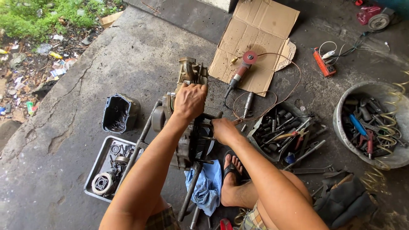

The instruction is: The person sits on the floor and works on a disassembled engine block, using a wrench to tighten bolts and a screwdriver to adjust internal components. They handle various engine parts, including a cylinder head, and use a rag to wipe their hands and the engine surfaces.

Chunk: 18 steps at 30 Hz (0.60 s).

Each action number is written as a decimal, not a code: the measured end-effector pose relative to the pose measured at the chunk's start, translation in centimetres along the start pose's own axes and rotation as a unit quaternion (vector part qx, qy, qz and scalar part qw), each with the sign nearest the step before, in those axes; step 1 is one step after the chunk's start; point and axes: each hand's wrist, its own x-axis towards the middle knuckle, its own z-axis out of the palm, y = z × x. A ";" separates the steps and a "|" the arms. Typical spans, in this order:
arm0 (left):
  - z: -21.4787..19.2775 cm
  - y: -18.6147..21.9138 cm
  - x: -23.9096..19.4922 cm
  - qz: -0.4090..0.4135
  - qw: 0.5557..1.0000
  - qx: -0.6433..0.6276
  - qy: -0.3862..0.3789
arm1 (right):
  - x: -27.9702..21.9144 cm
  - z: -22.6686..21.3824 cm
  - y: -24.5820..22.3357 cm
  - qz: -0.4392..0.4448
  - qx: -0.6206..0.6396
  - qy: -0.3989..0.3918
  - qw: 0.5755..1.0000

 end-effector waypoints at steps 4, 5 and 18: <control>-0.3 0.2 0.0 0.034 0.999 -0.012 -0.012 | 0.6 1.4 0.5 -0.014 -0.025 -0.019 0.999; -0.1 0.4 -0.3 0.034 0.999 -0.014 -0.015 | 0.3 1.8 0.4 -0.013 -0.024 -0.022 0.999; -1.0 0.1 -0.7 0.091 0.996 -0.009 0.010 | 0.2 1.7 0.1 -0.035 -0.001 -0.033 0.999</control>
